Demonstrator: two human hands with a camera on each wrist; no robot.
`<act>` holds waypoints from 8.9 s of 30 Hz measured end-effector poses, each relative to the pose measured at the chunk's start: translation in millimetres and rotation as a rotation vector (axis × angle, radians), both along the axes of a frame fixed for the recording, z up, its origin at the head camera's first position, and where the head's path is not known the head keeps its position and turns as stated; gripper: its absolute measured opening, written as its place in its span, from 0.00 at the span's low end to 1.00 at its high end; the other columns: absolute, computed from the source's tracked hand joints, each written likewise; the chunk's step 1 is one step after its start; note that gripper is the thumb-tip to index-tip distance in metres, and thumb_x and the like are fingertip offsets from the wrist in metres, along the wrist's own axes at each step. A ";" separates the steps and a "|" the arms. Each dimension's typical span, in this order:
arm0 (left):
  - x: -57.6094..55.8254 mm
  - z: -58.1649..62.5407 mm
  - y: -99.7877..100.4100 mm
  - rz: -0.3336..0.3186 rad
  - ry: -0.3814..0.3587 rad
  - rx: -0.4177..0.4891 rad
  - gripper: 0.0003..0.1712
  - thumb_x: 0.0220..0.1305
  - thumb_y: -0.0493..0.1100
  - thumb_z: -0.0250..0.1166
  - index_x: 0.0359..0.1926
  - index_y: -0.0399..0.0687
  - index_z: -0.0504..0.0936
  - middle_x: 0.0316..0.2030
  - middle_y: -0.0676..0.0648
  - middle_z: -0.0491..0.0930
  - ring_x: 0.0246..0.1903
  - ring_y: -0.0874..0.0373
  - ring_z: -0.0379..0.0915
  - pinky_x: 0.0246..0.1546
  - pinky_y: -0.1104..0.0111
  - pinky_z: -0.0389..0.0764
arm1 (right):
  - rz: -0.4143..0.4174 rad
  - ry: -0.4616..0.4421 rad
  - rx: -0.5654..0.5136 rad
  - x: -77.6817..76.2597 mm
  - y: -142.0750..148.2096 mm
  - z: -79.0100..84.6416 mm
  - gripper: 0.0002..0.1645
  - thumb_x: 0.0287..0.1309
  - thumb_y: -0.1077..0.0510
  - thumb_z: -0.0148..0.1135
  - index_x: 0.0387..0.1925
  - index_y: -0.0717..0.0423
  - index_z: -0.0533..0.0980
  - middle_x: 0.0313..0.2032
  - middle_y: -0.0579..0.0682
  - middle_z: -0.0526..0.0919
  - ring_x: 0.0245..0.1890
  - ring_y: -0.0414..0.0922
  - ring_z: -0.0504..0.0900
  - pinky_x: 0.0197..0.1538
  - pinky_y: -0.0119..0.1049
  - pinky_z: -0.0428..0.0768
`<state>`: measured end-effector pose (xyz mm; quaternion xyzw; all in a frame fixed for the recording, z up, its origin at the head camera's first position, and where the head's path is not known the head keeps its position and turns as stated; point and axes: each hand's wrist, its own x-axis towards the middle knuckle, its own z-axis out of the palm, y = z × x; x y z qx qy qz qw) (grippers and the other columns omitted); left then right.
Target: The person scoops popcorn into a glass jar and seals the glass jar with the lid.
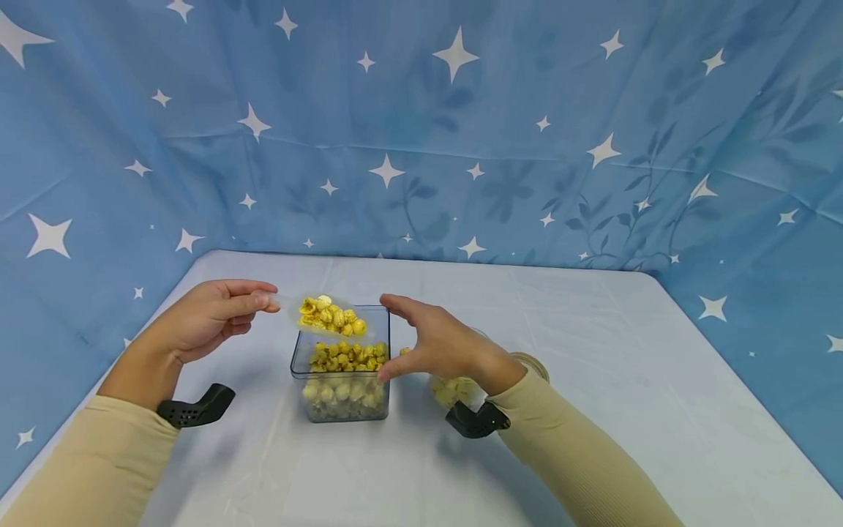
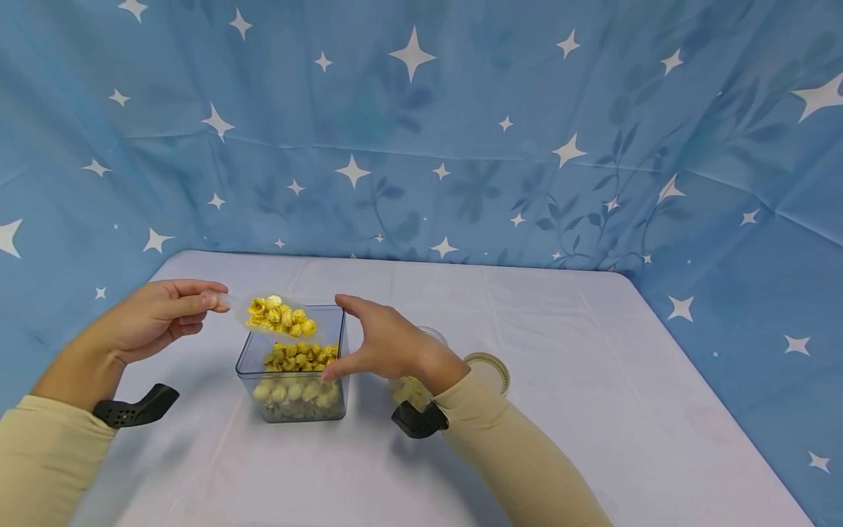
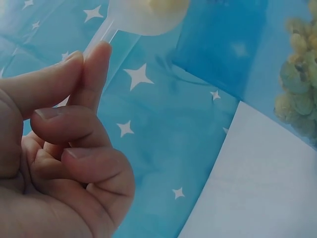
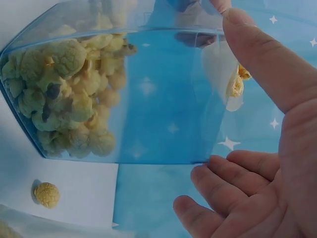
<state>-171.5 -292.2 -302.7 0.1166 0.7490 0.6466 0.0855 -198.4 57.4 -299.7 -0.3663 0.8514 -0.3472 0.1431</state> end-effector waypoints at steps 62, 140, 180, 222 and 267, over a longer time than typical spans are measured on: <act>-16.8 25.8 116.3 -0.082 -0.056 -0.129 0.25 0.73 0.44 0.61 0.63 0.33 0.74 0.47 0.43 0.83 0.19 0.59 0.50 0.23 0.68 0.55 | -0.315 -0.038 -0.086 15.2 106.8 -43.0 0.58 0.47 0.48 0.81 0.73 0.61 0.60 0.69 0.56 0.69 0.62 0.56 0.72 0.60 0.53 0.74; 23.9 45.2 20.3 0.120 0.128 -0.410 0.22 0.77 0.46 0.56 0.59 0.32 0.78 0.22 0.47 0.74 0.31 0.55 0.65 0.28 0.66 0.65 | -0.022 -0.001 -0.007 -3.9 14.5 3.9 0.65 0.46 0.47 0.82 0.78 0.56 0.53 0.75 0.50 0.59 0.72 0.50 0.62 0.68 0.48 0.66; 10.3 77.9 90.0 -0.099 0.104 -0.883 0.16 0.68 0.43 0.66 0.52 0.39 0.85 0.35 0.52 0.86 0.35 0.55 0.78 0.36 0.60 0.78 | 0.027 -0.057 0.010 -5.4 -6.3 0.6 0.65 0.48 0.49 0.81 0.78 0.56 0.51 0.76 0.50 0.55 0.74 0.48 0.57 0.71 0.47 0.61; 10.8 22.3 74.9 -0.022 -0.029 -0.563 0.19 0.70 0.46 0.63 0.55 0.39 0.83 0.40 0.50 0.87 0.51 0.48 0.78 0.55 0.47 0.72 | 0.020 -0.078 -0.024 -3.9 -3.5 -3.0 0.64 0.49 0.49 0.81 0.78 0.55 0.51 0.76 0.50 0.55 0.74 0.48 0.57 0.70 0.46 0.61; 4.8 4.4 43.2 0.073 -0.056 -0.309 0.23 0.78 0.47 0.55 0.59 0.30 0.77 0.47 0.45 0.80 0.29 0.58 0.57 0.30 0.64 0.62 | 0.015 -0.079 -0.048 -5.9 -1.6 -6.1 0.63 0.48 0.52 0.81 0.78 0.57 0.52 0.76 0.50 0.57 0.74 0.47 0.57 0.71 0.46 0.60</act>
